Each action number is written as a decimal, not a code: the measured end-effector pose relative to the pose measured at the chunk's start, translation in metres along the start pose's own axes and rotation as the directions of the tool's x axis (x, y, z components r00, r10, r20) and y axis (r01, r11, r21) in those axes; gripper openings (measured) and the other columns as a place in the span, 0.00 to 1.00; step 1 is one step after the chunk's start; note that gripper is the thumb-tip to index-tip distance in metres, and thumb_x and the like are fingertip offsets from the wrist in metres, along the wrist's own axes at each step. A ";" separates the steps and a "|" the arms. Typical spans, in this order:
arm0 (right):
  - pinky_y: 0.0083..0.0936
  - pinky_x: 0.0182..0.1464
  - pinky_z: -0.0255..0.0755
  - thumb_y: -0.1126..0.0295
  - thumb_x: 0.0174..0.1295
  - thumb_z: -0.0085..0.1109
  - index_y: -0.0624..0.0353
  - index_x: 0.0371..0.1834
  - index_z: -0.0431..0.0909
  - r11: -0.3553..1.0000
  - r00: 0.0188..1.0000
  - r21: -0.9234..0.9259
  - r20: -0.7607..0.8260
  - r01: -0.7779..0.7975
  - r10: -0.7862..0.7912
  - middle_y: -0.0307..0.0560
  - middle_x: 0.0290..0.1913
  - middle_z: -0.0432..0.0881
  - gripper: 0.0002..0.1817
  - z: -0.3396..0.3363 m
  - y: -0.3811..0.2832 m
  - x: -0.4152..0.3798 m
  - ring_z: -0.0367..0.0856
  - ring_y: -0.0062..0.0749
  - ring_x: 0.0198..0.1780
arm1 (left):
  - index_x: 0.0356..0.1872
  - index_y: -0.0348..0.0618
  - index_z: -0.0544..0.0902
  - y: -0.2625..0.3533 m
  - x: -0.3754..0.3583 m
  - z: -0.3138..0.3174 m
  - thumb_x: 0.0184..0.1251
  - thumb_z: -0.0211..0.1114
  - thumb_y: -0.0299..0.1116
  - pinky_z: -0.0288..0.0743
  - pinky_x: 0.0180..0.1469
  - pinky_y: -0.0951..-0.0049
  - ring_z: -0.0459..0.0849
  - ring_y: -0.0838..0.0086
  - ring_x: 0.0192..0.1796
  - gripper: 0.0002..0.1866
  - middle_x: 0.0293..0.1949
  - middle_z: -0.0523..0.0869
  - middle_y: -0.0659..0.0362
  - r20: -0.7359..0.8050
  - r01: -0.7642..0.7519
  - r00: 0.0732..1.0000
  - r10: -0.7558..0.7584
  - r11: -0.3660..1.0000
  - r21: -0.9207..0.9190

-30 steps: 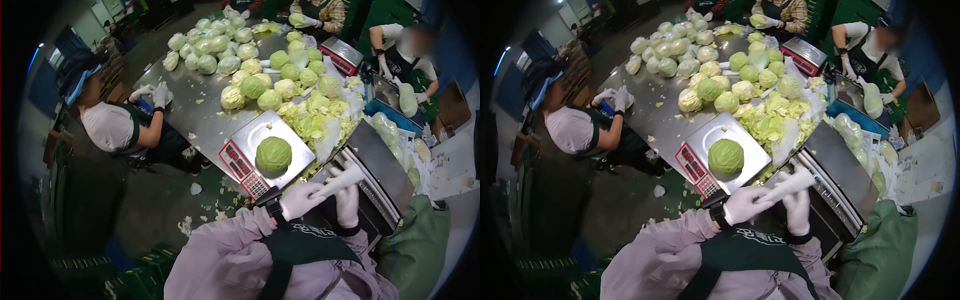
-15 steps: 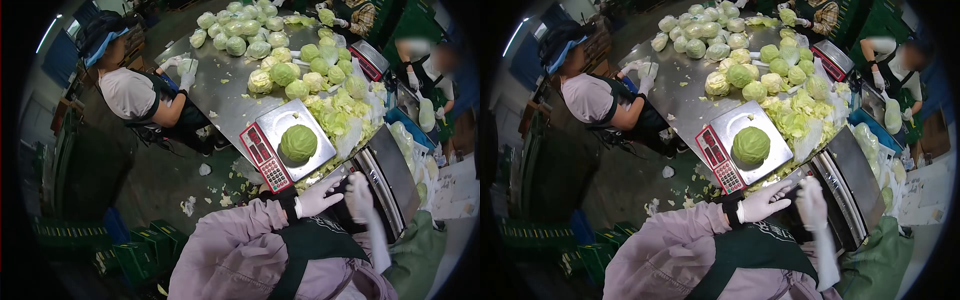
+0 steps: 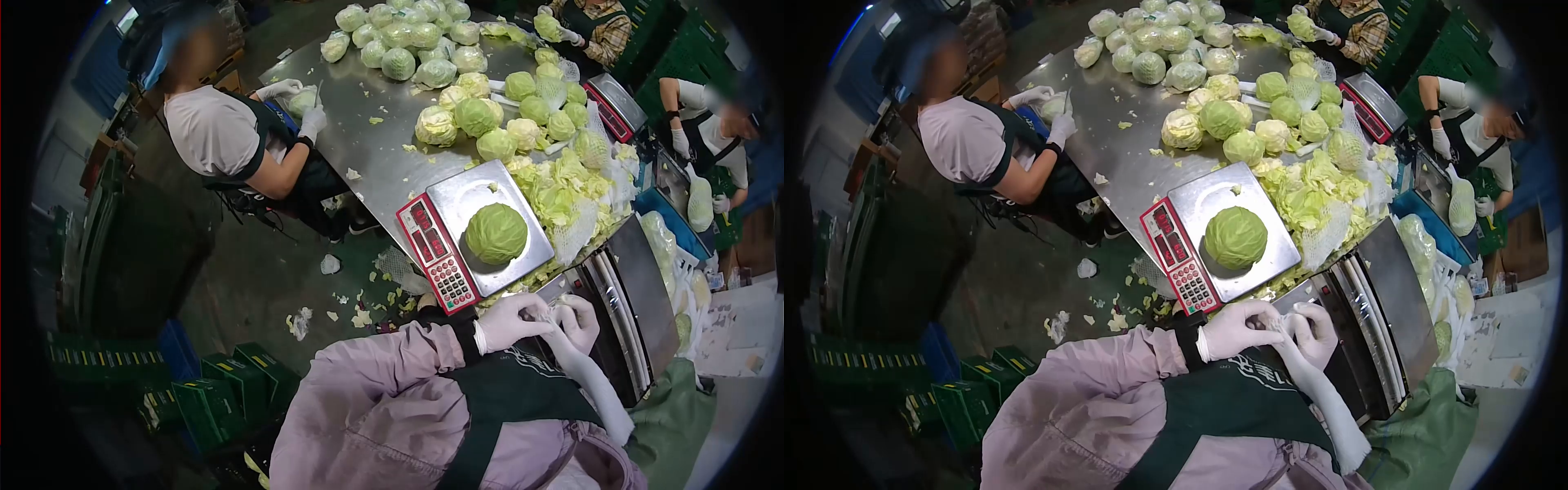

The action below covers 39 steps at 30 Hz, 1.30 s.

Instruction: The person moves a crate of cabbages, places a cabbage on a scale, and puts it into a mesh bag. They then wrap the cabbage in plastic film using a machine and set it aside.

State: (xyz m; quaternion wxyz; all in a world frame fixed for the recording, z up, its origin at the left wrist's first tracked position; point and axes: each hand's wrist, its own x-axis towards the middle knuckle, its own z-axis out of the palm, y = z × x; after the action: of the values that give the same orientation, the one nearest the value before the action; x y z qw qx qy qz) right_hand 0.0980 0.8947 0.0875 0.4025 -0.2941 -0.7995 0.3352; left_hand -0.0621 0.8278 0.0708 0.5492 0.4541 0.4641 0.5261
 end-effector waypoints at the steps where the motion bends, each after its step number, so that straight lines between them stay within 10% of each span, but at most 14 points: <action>1: 0.24 0.43 0.69 0.79 0.59 0.58 0.62 0.42 0.73 0.948 0.968 0.206 -0.013 -0.243 0.251 0.42 0.38 0.75 0.09 -0.002 -0.002 -0.001 0.73 0.23 0.39 | 0.40 0.40 0.78 -0.004 0.001 -0.001 0.58 0.69 0.32 0.72 0.40 0.81 0.75 0.85 0.36 0.12 0.32 0.77 0.65 0.020 0.007 1.000 -0.007 1.000 -0.023; 2: 0.22 0.42 0.69 0.77 0.63 0.55 0.62 0.43 0.72 0.797 0.875 0.400 0.027 -0.453 0.484 0.41 0.37 0.75 0.07 -0.003 -0.002 -0.002 0.72 0.21 0.38 | 0.36 0.40 0.78 -0.008 0.002 -0.002 0.58 0.69 0.31 0.72 0.41 0.81 0.76 0.84 0.36 0.10 0.33 0.77 0.65 0.039 0.015 0.999 -0.013 0.999 -0.045; 3: 0.19 0.39 0.69 0.69 0.70 0.46 0.61 0.44 0.71 0.954 0.954 -0.046 0.029 -0.298 0.299 0.38 0.35 0.74 0.07 -0.005 0.013 -0.005 0.72 0.18 0.36 | 0.36 0.40 0.78 -0.014 0.004 -0.003 0.58 0.69 0.31 0.72 0.41 0.81 0.76 0.84 0.36 0.10 0.33 0.77 0.65 0.037 0.015 0.999 -0.014 0.999 -0.044; 6: 0.19 0.36 0.69 0.61 0.72 0.42 0.60 0.44 0.71 0.925 0.929 0.115 0.126 -0.361 0.347 0.38 0.34 0.73 0.13 -0.011 0.010 -0.003 0.73 0.18 0.34 | 0.35 0.40 0.76 -0.018 0.006 -0.003 0.63 0.64 0.31 0.72 0.42 0.80 0.77 0.82 0.39 0.07 0.34 0.78 0.63 0.048 -0.198 0.979 0.197 0.980 0.007; 7: 0.20 0.35 0.70 0.57 0.73 0.40 0.61 0.45 0.70 0.301 0.715 0.753 0.304 -0.585 0.630 0.39 0.37 0.75 0.17 -0.005 0.014 -0.011 0.73 0.19 0.34 | 0.36 0.41 0.75 -0.018 0.007 -0.004 0.66 0.61 0.31 0.73 0.43 0.79 0.78 0.81 0.40 0.06 0.35 0.78 0.62 0.072 0.000 0.997 0.023 0.951 -0.310; 8: 0.20 0.35 0.70 0.57 0.73 0.40 0.61 0.45 0.70 0.300 0.714 0.754 0.303 -0.585 0.631 0.39 0.37 0.75 0.17 -0.006 0.022 -0.020 0.73 0.19 0.34 | 0.37 0.41 0.74 -0.013 0.008 -0.005 0.69 0.57 0.31 0.74 0.44 0.78 0.78 0.79 0.42 0.05 0.36 0.79 0.60 0.150 0.198 0.979 -0.135 0.787 -0.584; 10: 0.20 0.36 0.71 0.58 0.72 0.44 0.65 0.48 0.72 -0.069 0.341 0.531 0.634 -0.845 0.694 0.42 0.42 0.78 0.19 -0.018 0.042 -0.033 0.76 0.21 0.35 | 0.41 0.43 0.72 0.002 0.011 -0.012 0.73 0.52 0.33 0.76 0.45 0.75 0.80 0.77 0.42 0.05 0.37 0.80 0.60 0.249 0.317 0.948 -0.199 0.512 -0.799; 14: 0.23 0.42 0.74 0.60 0.59 0.59 0.72 0.48 0.75 0.327 0.654 0.593 0.748 -0.736 0.116 0.53 0.42 0.81 0.24 -0.022 0.038 -0.013 0.81 0.31 0.39 | 0.47 0.44 0.73 0.000 0.018 -0.018 0.73 0.52 0.38 0.79 0.43 0.74 0.81 0.79 0.38 0.11 0.36 0.80 0.64 0.279 0.293 0.956 -0.093 0.211 -0.933; 16: 0.33 0.51 0.72 0.60 0.57 0.60 0.72 0.49 0.74 0.177 0.762 0.749 0.580 -0.638 0.289 0.57 0.46 0.80 0.25 -0.012 0.018 0.012 0.80 0.39 0.45 | 0.57 0.44 0.71 0.017 0.008 -0.023 0.73 0.53 0.42 0.75 0.35 0.79 0.77 0.85 0.32 0.18 0.32 0.77 0.68 0.463 0.645 0.755 -0.465 0.397 -0.653; 17: 0.34 0.55 0.71 0.60 0.56 0.61 0.71 0.52 0.71 0.100 0.745 0.773 0.555 -0.626 0.370 0.56 0.49 0.79 0.27 -0.013 0.030 0.010 0.79 0.40 0.49 | 0.61 0.43 0.69 -0.031 0.005 -0.037 0.72 0.54 0.43 0.66 0.28 0.85 0.71 0.89 0.27 0.22 0.30 0.73 0.71 0.695 0.625 0.698 -0.173 0.620 -0.474; 22: 0.35 0.62 0.67 0.63 0.56 0.62 0.69 0.61 0.64 -0.087 0.676 0.718 0.683 -0.690 0.276 0.54 0.55 0.76 0.32 -0.002 0.031 0.014 0.76 0.40 0.55 | 0.52 0.40 0.77 -0.013 -0.002 -0.050 0.68 0.61 0.34 0.68 0.32 0.86 0.73 0.88 0.31 0.15 0.33 0.78 0.69 0.533 0.500 0.811 -0.244 0.762 -0.412; 28: 0.25 0.55 0.68 0.72 0.56 0.63 0.67 0.51 0.74 0.362 0.524 0.394 0.746 -0.845 0.412 0.45 0.49 0.79 0.20 0.006 0.054 -0.003 0.77 0.26 0.49 | 0.46 0.36 0.81 -0.026 -0.009 -0.049 0.65 0.62 0.28 0.73 0.48 0.80 0.78 0.84 0.43 0.10 0.41 0.82 0.66 0.367 0.259 0.917 -0.155 0.931 -0.256; 39: 0.21 0.50 0.72 0.76 0.58 0.61 0.69 0.50 0.74 0.343 0.537 0.414 0.610 -0.843 0.583 0.42 0.44 0.82 0.17 0.009 0.038 -0.008 0.78 0.22 0.43 | 0.52 0.34 0.78 -0.033 -0.007 -0.045 0.65 0.61 0.26 0.74 0.52 0.78 0.79 0.81 0.47 0.15 0.45 0.83 0.61 0.309 0.263 0.932 -0.187 0.938 -0.227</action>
State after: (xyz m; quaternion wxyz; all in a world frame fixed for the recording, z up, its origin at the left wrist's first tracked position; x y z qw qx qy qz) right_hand 0.1022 0.9087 0.0501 0.1334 -0.3860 -0.4601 0.7883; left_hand -0.1011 0.8204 0.0314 0.7226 0.3904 0.3557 0.4460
